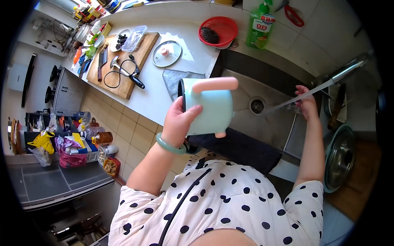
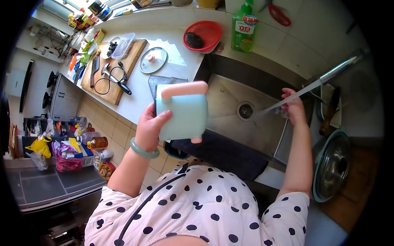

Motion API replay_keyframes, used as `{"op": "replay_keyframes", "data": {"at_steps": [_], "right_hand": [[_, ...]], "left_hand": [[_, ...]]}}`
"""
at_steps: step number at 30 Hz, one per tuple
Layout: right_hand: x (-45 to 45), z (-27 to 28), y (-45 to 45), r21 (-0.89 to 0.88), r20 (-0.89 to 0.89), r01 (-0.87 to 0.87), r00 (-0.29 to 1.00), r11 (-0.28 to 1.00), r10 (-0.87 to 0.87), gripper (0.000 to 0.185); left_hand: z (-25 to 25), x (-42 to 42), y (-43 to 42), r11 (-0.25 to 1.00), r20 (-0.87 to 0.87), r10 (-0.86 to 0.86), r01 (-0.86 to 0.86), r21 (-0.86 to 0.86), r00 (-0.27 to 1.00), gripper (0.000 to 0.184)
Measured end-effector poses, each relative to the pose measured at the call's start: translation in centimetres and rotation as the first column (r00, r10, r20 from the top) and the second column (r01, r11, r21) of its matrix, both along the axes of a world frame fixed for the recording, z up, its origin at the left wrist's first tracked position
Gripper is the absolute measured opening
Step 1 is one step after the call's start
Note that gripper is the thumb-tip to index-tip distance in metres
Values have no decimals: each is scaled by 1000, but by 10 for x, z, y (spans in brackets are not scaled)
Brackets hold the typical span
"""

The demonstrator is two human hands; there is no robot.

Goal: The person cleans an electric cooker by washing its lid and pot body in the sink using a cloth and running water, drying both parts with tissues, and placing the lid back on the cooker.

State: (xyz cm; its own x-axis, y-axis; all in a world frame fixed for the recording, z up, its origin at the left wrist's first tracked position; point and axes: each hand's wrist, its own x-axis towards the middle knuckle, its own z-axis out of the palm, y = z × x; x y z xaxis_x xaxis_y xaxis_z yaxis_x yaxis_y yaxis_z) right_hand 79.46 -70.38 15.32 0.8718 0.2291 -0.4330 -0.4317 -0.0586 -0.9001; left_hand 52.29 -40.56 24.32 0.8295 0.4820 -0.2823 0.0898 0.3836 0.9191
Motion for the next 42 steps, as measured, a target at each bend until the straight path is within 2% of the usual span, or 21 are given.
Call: {"op": "replay_keyframes", "data": {"at_steps": [2, 3, 6, 7, 8, 10, 11, 14, 15, 16, 17, 19, 21, 24, 25, 27, 33, 36, 38, 40, 42], "right_hand": [[0, -3, -2, 126, 8, 66, 998, 990, -68, 15], [4, -3, -6, 307, -119, 127, 988, 943, -95, 17], [7, -7, -8, 492, -123, -61, 983, 869, 138, 20], [6, -8, -5, 474, -104, -112, 978, 873, 181, 18], [5, -6, -3, 393, -86, -142, 978, 909, 190, 17], [-6, 13, 11, 217, -56, -195, 976, 957, 211, 16], [-8, 13, 10, 265, -37, -255, 961, 930, 274, 15], [-7, 14, 5, 165, 12, -125, 992, 978, 125, 17], [9, -11, -8, 274, 121, -98, 990, 957, 67, 21], [25, -28, -29, 336, 43, 87, 993, 938, -108, 26], [40, -31, -37, 347, -103, 410, 911, 844, -400, 37], [98, -58, -80, 332, -257, 590, 808, 736, -531, 40], [97, -16, -73, 420, -157, 543, 833, 728, -531, 36], [156, -25, -110, 550, 54, 253, 940, 796, -336, 35], [162, -22, -113, 316, 226, 248, 918, 916, -327, 35], [160, -11, -103, 507, 33, 464, 832, 726, -554, 29], [128, -54, -95, 392, 123, 755, 523, 525, -844, 23], [149, -45, -107, 441, 66, 656, 657, 613, -751, 24], [156, -35, -115, 460, 38, 675, 634, 577, -772, 30], [121, -1, -84, 337, 22, 789, 540, 515, -841, 32], [121, -36, -109, 281, 48, 735, 631, 617, -774, 33]], "left_hand": [[-7, -5, 1, 965, -54, -82, 93, 246, 995, 23], [-7, -6, -1, 922, -87, -117, 141, 362, 989, 20], [13, -8, -11, 722, -295, -152, 310, 619, 943, 15], [-5, -10, -8, 603, -255, -162, 300, 739, 953, 20], [-6, -10, -7, 287, -271, -132, 299, 910, 953, 24], [-2, -9, -8, 101, -220, -157, 237, 966, 963, 23], [-3, -9, -6, 111, -226, -155, 244, 963, 962, 23], [-8, -12, -5, 180, -259, -147, 283, 942, 955, 23], [-8, -13, -6, 223, -275, -143, 301, 927, 951, 23], [-8, -14, -6, 264, -290, -136, 317, 911, 947, 23], [-8, -15, -8, 265, -259, -148, 290, 919, 955, 23], [-8, -18, -7, 210, -273, -155, 302, 930, 949, 22], [-7, -19, -7, 135, -269, -154, 290, 947, 951, 22], [-5, -26, -5, 100, -268, -126, 281, 954, 955, 22], [-4, -30, -3, 103, -265, -107, 276, 956, 958, 22], [-4, -41, 3, 112, -256, -75, 263, 958, 964, 21], [-5, -78, 31, 59, -318, 69, 315, 947, 945, 18], [-7, -89, 45, 4, -333, 103, 334, 942, 937, 17], [-12, -94, 54, -54, -318, 113, 325, 944, 941, 16], [-15, -96, 65, -78, -350, 80, 355, 931, 933, 16], [-18, -102, 74, -73, -371, 63, 375, 924, 926, 16]]}}
